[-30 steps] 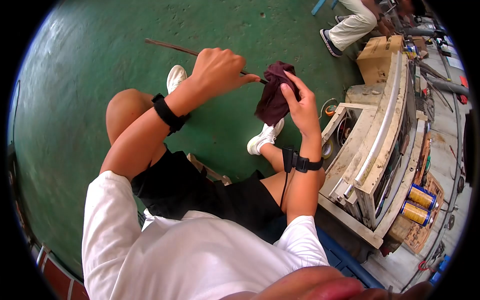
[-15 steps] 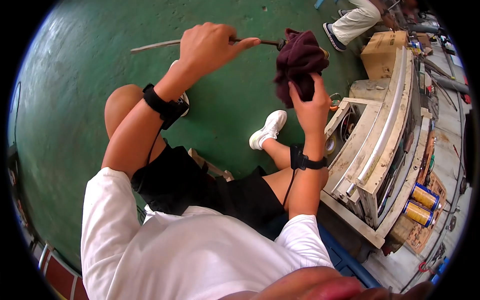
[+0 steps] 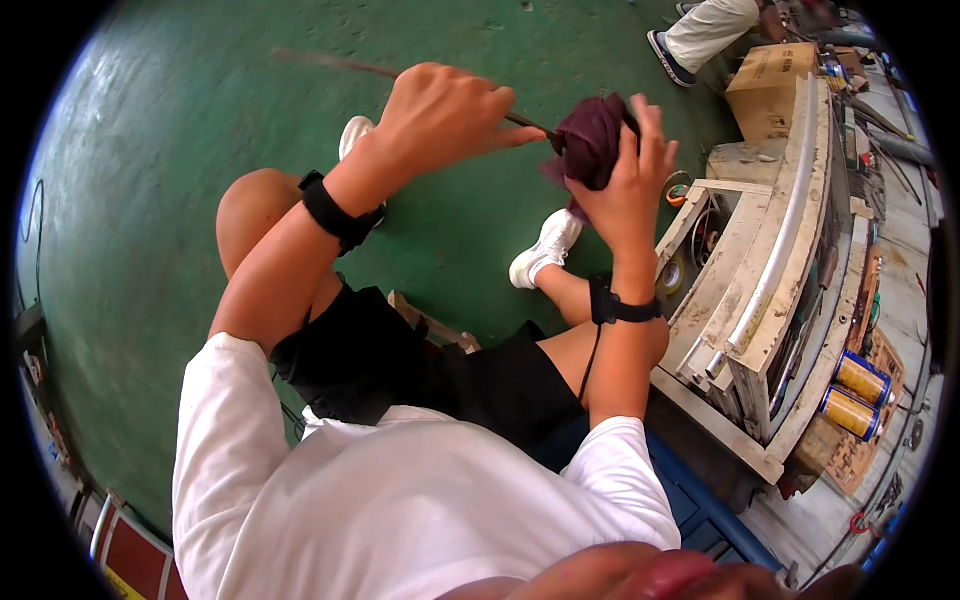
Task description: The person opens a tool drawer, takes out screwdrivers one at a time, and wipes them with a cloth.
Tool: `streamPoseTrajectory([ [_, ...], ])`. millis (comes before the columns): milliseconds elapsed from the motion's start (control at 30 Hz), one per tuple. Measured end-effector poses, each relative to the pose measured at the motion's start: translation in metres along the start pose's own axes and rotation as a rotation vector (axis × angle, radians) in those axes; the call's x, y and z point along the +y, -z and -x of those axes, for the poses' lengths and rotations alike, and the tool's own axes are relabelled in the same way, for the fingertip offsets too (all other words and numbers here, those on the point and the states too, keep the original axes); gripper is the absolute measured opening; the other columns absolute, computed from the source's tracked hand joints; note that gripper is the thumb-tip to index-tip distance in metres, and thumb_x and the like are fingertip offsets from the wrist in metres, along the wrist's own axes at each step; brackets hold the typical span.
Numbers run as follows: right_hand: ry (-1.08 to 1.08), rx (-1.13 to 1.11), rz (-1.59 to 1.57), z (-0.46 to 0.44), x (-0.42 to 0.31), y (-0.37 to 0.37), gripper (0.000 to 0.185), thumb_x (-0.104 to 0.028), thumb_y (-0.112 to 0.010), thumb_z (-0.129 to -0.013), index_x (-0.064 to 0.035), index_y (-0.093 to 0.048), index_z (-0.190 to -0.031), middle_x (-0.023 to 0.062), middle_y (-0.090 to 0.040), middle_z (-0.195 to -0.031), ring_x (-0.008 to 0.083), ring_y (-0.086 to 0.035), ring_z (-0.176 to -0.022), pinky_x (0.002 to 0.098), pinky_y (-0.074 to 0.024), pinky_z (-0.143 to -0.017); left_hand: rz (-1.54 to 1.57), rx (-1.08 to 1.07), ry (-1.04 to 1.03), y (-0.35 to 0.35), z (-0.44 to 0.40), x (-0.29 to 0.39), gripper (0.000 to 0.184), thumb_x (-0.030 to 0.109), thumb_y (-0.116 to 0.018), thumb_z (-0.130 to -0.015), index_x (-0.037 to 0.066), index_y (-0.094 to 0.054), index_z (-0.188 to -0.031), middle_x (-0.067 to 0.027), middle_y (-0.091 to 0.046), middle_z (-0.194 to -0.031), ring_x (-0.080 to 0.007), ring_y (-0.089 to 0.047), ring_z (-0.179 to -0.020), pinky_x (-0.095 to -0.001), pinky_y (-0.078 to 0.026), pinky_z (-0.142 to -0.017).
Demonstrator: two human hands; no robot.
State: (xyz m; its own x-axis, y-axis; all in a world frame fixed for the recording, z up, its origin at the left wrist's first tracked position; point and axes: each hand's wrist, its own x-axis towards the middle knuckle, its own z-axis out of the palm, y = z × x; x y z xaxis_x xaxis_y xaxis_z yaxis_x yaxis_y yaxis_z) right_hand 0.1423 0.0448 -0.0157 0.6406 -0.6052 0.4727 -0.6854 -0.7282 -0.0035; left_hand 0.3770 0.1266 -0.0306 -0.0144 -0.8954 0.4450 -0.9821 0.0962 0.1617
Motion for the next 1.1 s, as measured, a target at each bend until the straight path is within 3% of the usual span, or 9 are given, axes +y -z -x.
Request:
streamPoseTrajectory([
  [67,-0.133,-0.289,-0.47,0.003,0.006,0.001,0.062,-0.03,-0.086,-0.065,-0.0084,-0.062,-0.119,0.0133,-0.06,-0.128,0.0359,-0.059,-0.118,0.0479,-0.0479,-0.096,-0.019,-0.004,-0.073,0.01,-0.001,-0.004,0.063,0.068,-0.066,-0.082,0.01,-0.059,-0.058,-0.0028,-0.051,-0.048,-0.0244,-0.052,-0.043,-0.0366,-0.036,-0.042],
  [200,-0.231,-0.715,-0.463,0.006,-0.002,-0.002,0.039,-0.025,-0.078,-0.068,-0.0067,-0.066,-0.1,0.0135,-0.07,-0.097,0.0378,-0.067,-0.093,0.0465,-0.0544,-0.082,0.032,-0.273,-0.149,0.012,-0.007,-0.011,0.063,0.066,-0.065,-0.082,0.007,-0.062,-0.06,-0.0093,-0.055,-0.052,-0.0322,-0.058,-0.052,-0.0371,-0.042,-0.046],
  [433,-0.221,-0.602,-0.46,0.005,-0.005,0.002,0.04,-0.023,-0.079,-0.068,-0.0017,-0.065,-0.099,0.0158,-0.069,-0.095,0.0368,-0.068,-0.09,0.0443,-0.0543,-0.08,0.151,-0.335,-0.123,0.02,-0.011,-0.03,0.05,0.051,-0.073,-0.079,0.006,-0.059,-0.062,-0.0072,-0.055,-0.052,-0.0319,-0.055,-0.052,-0.0398,-0.041,-0.05],
  [500,-0.132,-0.604,-0.897,0.008,0.006,0.01,0.046,-0.02,-0.079,-0.068,0.0029,-0.064,-0.104,0.0179,-0.069,-0.091,0.0347,-0.067,-0.081,0.0394,-0.054,-0.076,0.164,-0.313,-0.13,0.038,-0.013,-0.036,0.048,0.047,-0.074,-0.077,0.005,-0.057,-0.06,-0.0082,-0.053,-0.051,-0.0318,-0.052,-0.05,-0.0398,-0.039,-0.05],
  [600,-0.145,-0.715,-0.998,0.011,0.015,0.011,0.051,-0.019,-0.079,-0.069,0.0054,-0.063,-0.111,0.016,-0.067,-0.085,0.0195,-0.063,-0.074,0.0337,-0.0528,-0.073,0.161,-0.444,-0.041,0.05,-0.009,-0.041,0.051,0.052,-0.073,-0.076,0.004,-0.065,-0.063,-0.0107,-0.058,-0.054,-0.0323,-0.055,-0.053,-0.0404,-0.044,-0.052],
  [667,-0.195,-0.83,-1.11,0.015,0.017,0.012,0.049,-0.019,-0.08,-0.073,0.0046,-0.064,-0.114,0.0095,-0.069,-0.09,0.0092,-0.059,-0.081,0.0304,-0.0521,-0.077,0.25,-0.37,-0.05,0.038,-0.001,-0.042,0.053,0.047,-0.076,-0.073,0.002,-0.054,-0.056,-0.0079,-0.047,-0.047,-0.0304,-0.044,-0.046,-0.0402,-0.034,-0.047],
  [800,-0.44,-1.135,-1.396,0.022,0.043,0.017,0.049,-0.027,-0.076,-0.085,0.0026,-0.063,-0.122,0.0043,-0.069,-0.107,0.0114,-0.061,-0.096,0.0275,-0.0493,-0.09,0.34,-0.3,-0.088,0.028,-0.001,-0.039,0.052,0.046,-0.077,-0.074,0.002,-0.054,-0.056,-0.0079,-0.044,-0.046,-0.0299,-0.041,-0.045,-0.0397,-0.032,-0.047],
  [1000,-1.045,-0.385,-2.047,0.039,0.016,0.042,0.081,-0.042,-0.075,-0.076,0.0093,-0.049,-0.133,0.0184,-0.064,-0.12,0.0246,-0.066,-0.104,0.0347,-0.0537,-0.092,0.425,-0.198,-0.066,0.033,-0.006,-0.055,0.053,0.046,-0.075,-0.077,0.001,-0.055,-0.058,-0.0082,-0.039,-0.047,-0.0289,-0.037,-0.044,-0.0381,-0.032,-0.047],
  [1100,-0.654,-0.307,-1.843,0.017,0.018,0.023,0.083,-0.044,-0.075,-0.076,0.0072,-0.047,-0.136,0.02,-0.062,-0.125,0.0309,-0.065,-0.111,0.0411,-0.0567,-0.09,0.473,-0.193,-0.006,0.029,-0.004,-0.052,0.056,0.048,-0.071,-0.082,0.0,-0.055,-0.058,-0.0084,-0.037,-0.047,-0.0276,-0.037,-0.044,-0.0382,-0.032,-0.047],
])
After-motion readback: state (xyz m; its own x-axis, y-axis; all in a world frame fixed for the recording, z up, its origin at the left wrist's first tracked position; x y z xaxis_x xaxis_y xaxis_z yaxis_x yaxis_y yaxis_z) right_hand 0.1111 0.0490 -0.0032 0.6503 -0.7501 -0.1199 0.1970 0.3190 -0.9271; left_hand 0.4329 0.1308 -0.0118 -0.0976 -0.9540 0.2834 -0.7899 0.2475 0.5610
